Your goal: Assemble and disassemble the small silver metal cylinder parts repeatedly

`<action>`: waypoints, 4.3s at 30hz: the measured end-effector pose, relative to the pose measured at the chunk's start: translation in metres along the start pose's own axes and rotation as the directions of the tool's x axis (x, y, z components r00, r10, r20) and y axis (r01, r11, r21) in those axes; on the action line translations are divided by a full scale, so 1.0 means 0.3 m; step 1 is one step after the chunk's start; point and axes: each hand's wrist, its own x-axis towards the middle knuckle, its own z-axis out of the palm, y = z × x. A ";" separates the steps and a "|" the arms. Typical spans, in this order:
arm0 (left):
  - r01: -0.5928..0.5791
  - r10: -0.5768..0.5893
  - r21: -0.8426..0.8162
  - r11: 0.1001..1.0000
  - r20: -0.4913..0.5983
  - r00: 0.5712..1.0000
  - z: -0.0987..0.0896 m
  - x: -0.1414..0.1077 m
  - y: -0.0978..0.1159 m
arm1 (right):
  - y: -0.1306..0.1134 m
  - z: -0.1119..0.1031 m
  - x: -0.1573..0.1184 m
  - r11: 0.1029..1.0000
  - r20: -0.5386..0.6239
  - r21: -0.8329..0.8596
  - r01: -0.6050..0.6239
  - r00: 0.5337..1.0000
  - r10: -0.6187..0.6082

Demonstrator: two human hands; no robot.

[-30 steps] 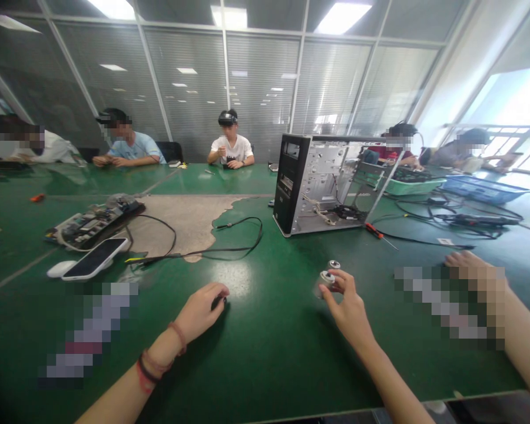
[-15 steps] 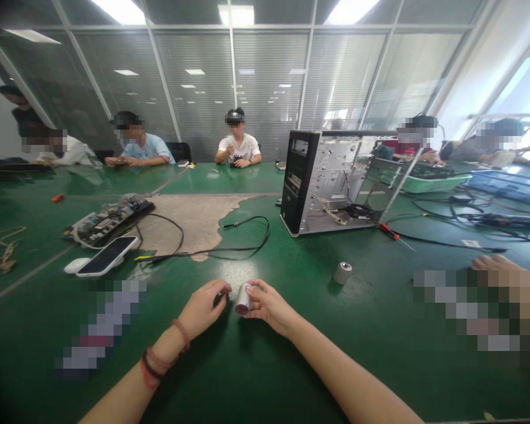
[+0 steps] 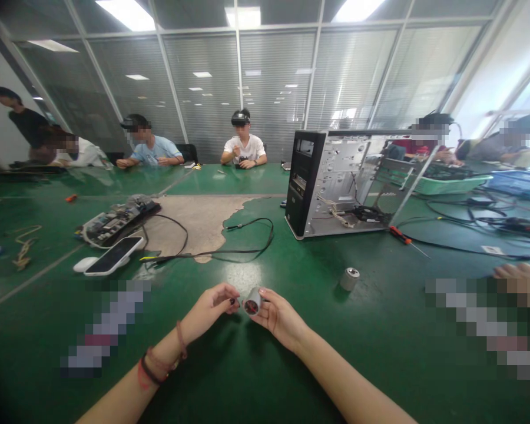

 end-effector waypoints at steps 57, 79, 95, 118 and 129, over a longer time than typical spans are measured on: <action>0.249 -0.208 -0.185 0.951 0.216 0.954 0.042 -0.017 -0.015 | 0.053 0.020 -0.014 0.661 0.147 -0.641 0.389 0.908 -0.392; -0.100 0.126 -0.169 0.980 0.150 0.981 0.036 -0.020 -0.015 | 0.000 -0.002 -0.049 0.057 0.545 -0.782 0.621 0.726 -0.419; -0.339 0.327 0.301 0.892 0.091 0.941 0.041 -0.043 0.038 | 0.008 0.002 -0.059 0.049 0.549 -0.785 0.617 0.731 -0.405; -0.394 0.394 0.401 0.827 0.088 0.915 0.041 -0.051 0.063 | 0.010 -0.005 -0.057 -0.049 0.580 -0.772 0.633 0.672 -0.460; -0.210 0.199 0.080 0.974 0.125 0.972 0.051 -0.049 0.052 | 0.006 -0.001 -0.059 -0.028 0.542 -0.787 0.616 0.669 -0.509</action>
